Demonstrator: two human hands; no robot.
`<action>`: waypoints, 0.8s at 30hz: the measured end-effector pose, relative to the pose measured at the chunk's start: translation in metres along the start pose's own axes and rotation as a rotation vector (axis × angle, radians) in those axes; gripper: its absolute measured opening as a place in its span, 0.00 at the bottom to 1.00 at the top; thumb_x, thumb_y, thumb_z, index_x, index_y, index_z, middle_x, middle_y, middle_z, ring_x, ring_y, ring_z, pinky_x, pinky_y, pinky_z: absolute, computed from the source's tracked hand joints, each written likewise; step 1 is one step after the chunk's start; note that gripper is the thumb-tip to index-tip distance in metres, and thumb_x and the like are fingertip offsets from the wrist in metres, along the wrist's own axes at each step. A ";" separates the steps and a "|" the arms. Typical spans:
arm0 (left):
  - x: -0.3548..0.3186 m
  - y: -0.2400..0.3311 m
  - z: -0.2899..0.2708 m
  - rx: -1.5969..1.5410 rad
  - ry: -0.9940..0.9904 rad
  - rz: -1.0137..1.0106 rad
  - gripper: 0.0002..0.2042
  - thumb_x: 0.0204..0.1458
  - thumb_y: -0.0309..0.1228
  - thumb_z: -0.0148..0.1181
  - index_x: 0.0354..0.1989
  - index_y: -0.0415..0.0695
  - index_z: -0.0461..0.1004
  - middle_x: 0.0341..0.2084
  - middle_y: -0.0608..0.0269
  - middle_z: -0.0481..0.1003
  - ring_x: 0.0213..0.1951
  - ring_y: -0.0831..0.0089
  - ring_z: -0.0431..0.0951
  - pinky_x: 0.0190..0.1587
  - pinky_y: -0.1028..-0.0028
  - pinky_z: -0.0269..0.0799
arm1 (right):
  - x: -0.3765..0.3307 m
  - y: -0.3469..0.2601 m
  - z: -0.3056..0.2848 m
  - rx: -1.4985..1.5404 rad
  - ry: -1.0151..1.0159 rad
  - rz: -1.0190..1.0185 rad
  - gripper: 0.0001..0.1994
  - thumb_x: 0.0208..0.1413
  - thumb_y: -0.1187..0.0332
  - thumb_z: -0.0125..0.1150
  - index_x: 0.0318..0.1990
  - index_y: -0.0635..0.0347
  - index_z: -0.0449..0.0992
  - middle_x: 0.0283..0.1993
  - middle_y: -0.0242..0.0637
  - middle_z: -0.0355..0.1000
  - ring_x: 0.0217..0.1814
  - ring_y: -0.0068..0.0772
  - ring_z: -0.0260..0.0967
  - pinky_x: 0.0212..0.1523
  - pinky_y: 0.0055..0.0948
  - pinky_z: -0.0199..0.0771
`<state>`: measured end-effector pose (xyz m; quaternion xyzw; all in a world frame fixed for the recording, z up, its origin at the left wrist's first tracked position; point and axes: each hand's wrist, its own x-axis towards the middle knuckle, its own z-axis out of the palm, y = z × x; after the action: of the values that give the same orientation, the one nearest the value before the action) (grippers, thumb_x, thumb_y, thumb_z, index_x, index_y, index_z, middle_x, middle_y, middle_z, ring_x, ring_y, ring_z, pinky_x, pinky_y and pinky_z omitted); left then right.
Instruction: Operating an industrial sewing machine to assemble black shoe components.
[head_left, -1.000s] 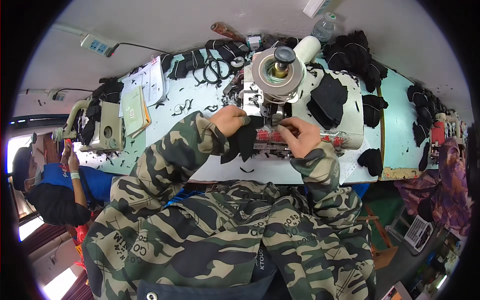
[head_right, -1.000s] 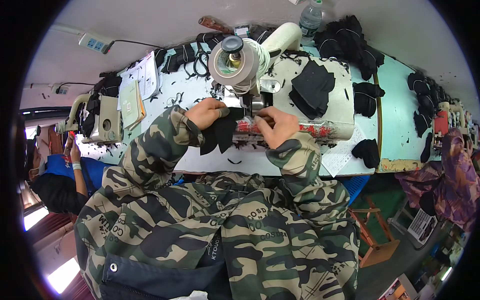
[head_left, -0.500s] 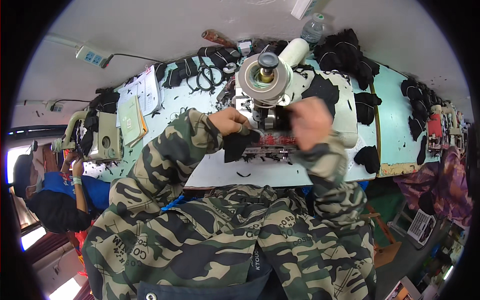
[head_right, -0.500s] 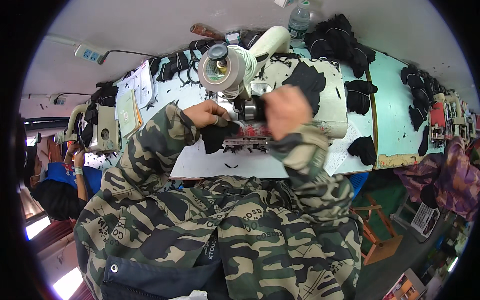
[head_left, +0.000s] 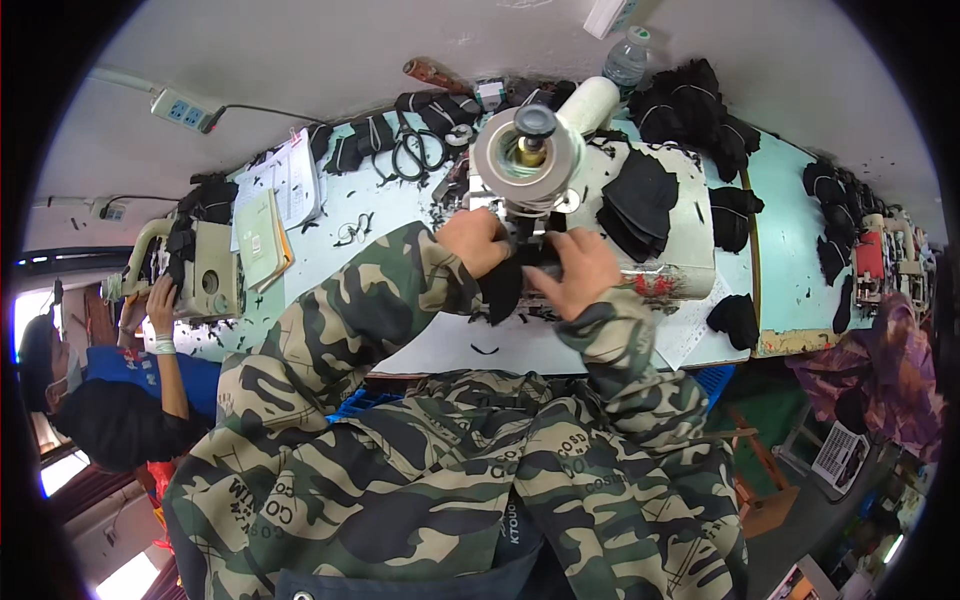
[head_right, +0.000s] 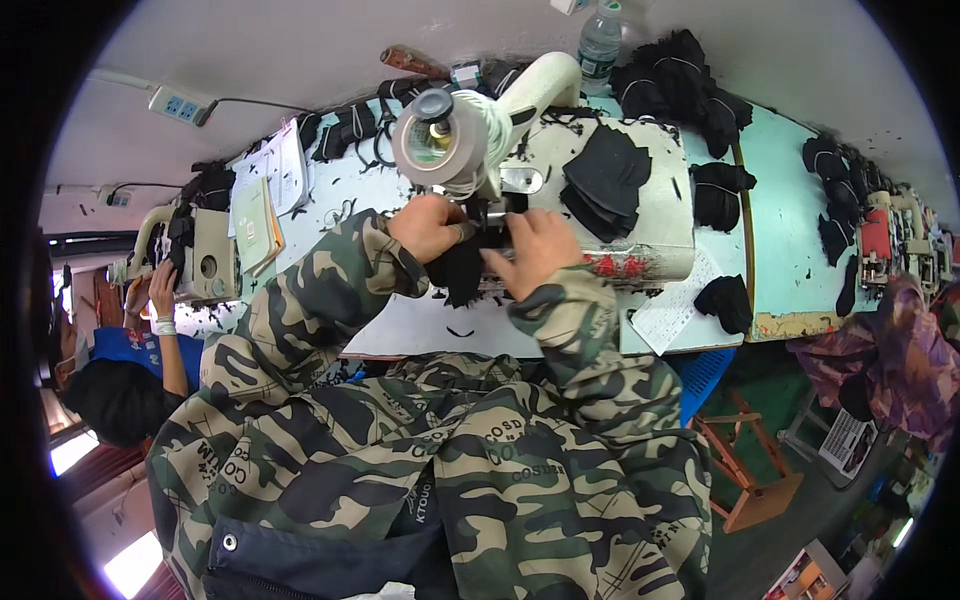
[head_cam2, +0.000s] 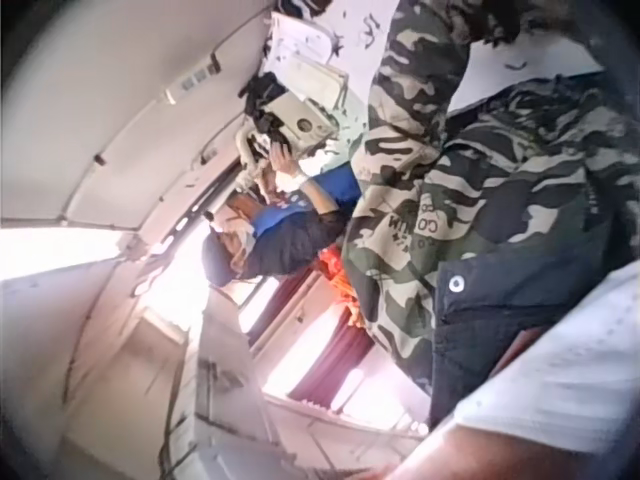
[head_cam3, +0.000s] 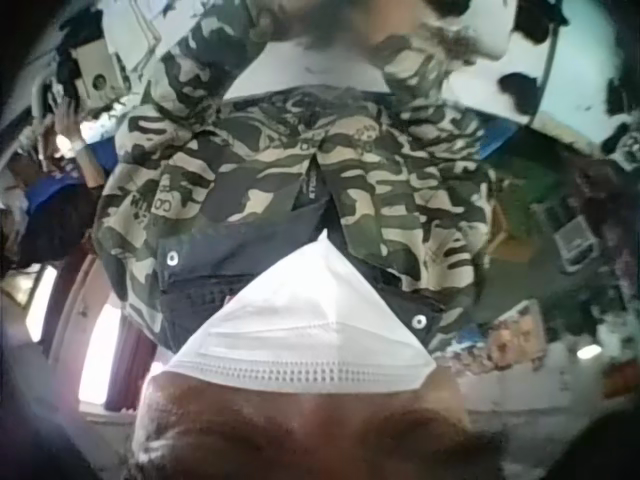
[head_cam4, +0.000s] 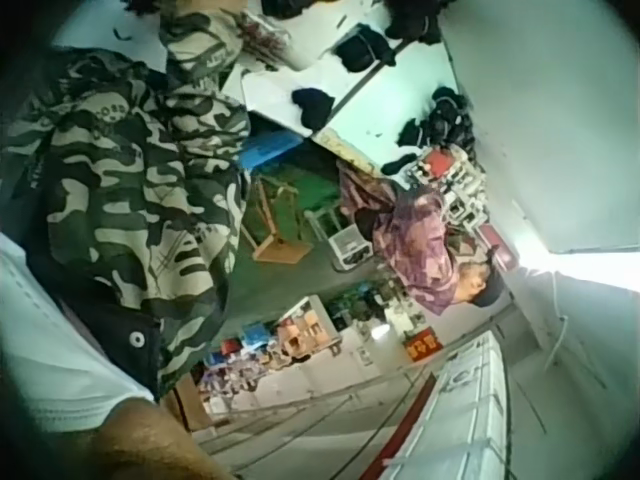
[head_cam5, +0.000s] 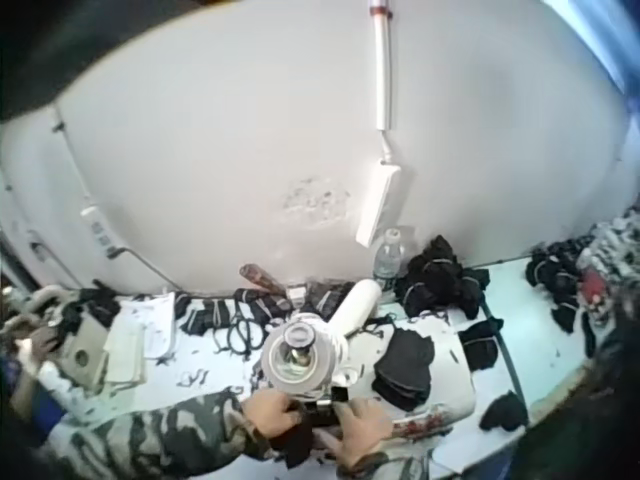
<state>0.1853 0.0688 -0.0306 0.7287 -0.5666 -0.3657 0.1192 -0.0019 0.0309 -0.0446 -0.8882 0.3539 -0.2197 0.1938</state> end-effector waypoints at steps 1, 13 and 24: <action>0.001 -0.003 0.001 -0.001 -0.005 0.024 0.11 0.41 0.32 0.56 0.31 0.38 0.77 0.23 0.48 0.75 0.27 0.58 0.76 0.33 0.66 0.69 | -0.001 -0.004 0.003 0.007 -0.002 0.014 0.20 0.37 0.63 0.66 0.39 0.61 0.72 0.32 0.40 0.66 0.36 0.44 0.64 0.36 0.37 0.65; -0.010 -0.041 -0.004 -0.332 -0.103 0.150 0.10 0.40 0.28 0.57 0.32 0.39 0.74 0.19 0.55 0.74 0.23 0.69 0.74 0.30 0.72 0.69 | 0.027 0.016 -0.094 0.159 0.583 -0.192 0.11 0.39 0.82 0.58 0.34 0.62 0.74 0.34 0.42 0.70 0.35 0.42 0.69 0.37 0.34 0.69; -0.048 0.009 -0.004 -0.558 -0.140 0.291 0.10 0.48 0.19 0.53 0.40 0.37 0.66 0.22 0.67 0.71 0.30 0.83 0.68 0.31 0.80 0.65 | -0.019 -0.012 -0.002 1.204 -0.333 0.602 0.11 0.49 0.70 0.60 0.37 0.69 0.73 0.29 0.37 0.73 0.26 0.19 0.69 0.26 0.20 0.68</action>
<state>0.1770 0.1093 -0.0038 0.5523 -0.5494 -0.5355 0.3262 -0.0085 0.0522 -0.0419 -0.5112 0.3672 -0.1752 0.7571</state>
